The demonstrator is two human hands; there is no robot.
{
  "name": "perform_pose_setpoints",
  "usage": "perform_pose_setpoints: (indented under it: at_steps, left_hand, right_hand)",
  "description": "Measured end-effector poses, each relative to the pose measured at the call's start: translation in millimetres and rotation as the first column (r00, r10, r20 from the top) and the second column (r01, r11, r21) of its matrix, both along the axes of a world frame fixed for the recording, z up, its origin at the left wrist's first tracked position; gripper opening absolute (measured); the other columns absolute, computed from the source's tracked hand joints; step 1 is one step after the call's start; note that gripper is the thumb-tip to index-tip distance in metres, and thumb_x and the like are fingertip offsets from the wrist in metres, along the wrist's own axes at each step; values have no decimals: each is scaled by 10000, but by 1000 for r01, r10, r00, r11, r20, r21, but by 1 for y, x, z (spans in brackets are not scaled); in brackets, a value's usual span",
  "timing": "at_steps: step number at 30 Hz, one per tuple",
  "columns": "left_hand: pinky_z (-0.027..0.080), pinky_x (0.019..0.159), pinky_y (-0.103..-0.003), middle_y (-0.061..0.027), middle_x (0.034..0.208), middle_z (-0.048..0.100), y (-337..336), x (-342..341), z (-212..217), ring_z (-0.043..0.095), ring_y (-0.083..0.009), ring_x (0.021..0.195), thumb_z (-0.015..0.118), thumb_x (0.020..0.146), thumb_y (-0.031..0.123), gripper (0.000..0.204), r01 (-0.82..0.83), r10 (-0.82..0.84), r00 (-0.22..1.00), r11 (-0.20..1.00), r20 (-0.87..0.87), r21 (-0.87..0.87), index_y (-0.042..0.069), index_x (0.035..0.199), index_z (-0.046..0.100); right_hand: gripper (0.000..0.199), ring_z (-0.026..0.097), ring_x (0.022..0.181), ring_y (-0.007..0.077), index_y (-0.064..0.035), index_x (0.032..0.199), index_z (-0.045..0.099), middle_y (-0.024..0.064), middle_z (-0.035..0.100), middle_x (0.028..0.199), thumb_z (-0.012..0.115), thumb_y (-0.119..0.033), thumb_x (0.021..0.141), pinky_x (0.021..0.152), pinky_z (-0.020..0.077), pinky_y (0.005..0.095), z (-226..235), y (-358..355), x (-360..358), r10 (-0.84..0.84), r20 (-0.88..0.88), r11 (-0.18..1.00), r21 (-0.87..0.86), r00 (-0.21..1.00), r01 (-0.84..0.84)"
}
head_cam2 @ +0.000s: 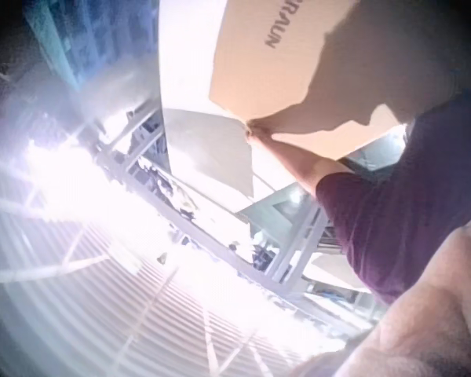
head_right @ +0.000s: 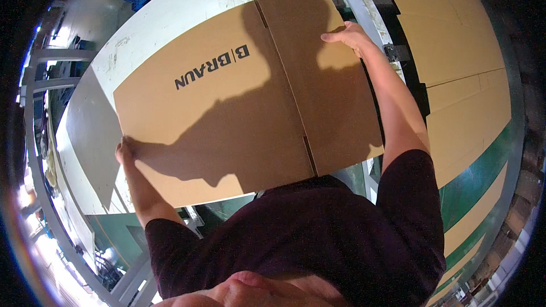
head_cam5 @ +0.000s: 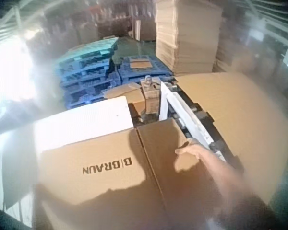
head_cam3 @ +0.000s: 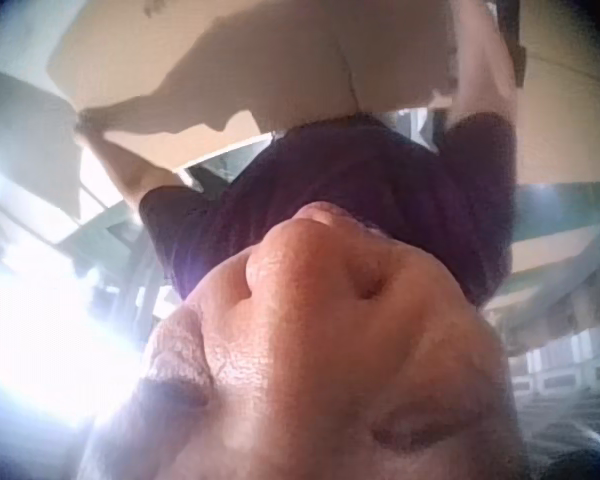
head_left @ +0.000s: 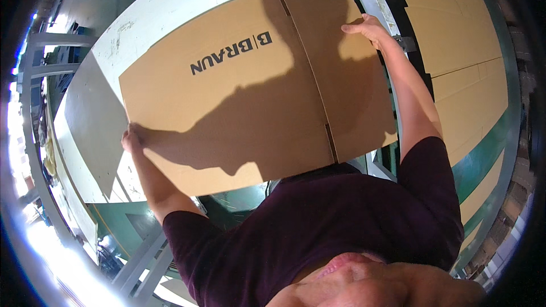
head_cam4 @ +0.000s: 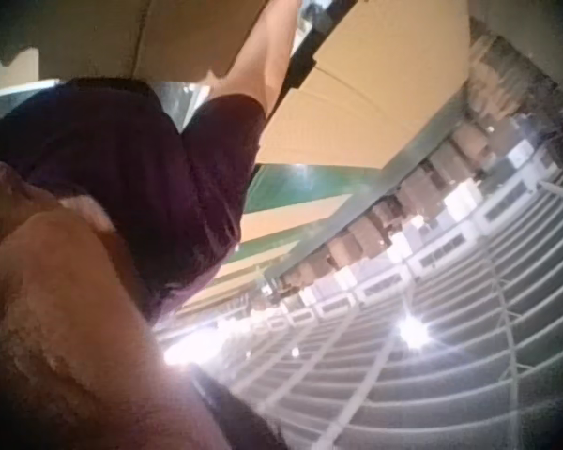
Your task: The person folds flat cardboard boxes on a conveyor belt. They repeatedly pick up the boxes, fold the side flaps inward, and place the folded boxes back onto the belt.
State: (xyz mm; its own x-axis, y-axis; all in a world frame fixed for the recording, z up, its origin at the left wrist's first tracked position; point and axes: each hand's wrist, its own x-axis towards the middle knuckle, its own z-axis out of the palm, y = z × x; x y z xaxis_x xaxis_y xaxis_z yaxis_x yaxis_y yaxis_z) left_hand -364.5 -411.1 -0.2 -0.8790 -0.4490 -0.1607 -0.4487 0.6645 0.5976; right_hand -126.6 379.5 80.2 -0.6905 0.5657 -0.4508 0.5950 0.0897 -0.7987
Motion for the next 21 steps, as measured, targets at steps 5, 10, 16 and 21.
perform_pose_setpoints:
  at_steps: [5, 10, 16, 21]
  left_hand:
    - [395, 905, -350, -63, 1120, 573, -4, -36, 6, 508, -190, 1021, 529, 817, 615, 637, -137, 57, 977, 906, 206, 399, 60, 1122, 595]
    - [412, 926, -388, -169, 1172, 581, -6, -42, -8, 541, -290, 1071, 468, 792, 684, 821, -224, 227, 960, 974, 166, -35, -30, 1187, 560]
    - [379, 958, -409, -202, 1150, 597, 58, -17, 28, 537, -315, 1095, 398, 769, 730, 847, -194, 222, 972, 941, 74, -278, -17, 1097, 626]
    - [376, 963, -423, -188, 1163, 594, 89, 3, 41, 524, -332, 1119, 362, 787, 730, 813, -258, 303, 952, 874, 46, -412, 33, 1102, 639]
  right_hand:
    - [664, 610, 953, 201, 5, 1116, 531, 110, 631, 1042, 865, -219, 587, 819, 488, 323, -4, -3, 16, 46, -143, 996, -73, 989, -57]
    - [711, 595, 966, 164, 0, 1156, 512, 72, 628, 1060, 856, -287, 605, 862, 461, 289, -3, -26, 14, 54, -39, 914, 404, 998, -34]
    - [800, 608, 972, 196, -5, 1129, 534, 96, 642, 1046, 851, -446, 541, 864, 465, 308, -18, -29, 12, -2, -142, 928, 369, 990, 55]
    - [809, 617, 971, 212, -14, 1106, 559, 102, 652, 1027, 846, -495, 523, 857, 471, 317, -18, -32, 12, 0, -127, 907, 418, 992, 53]
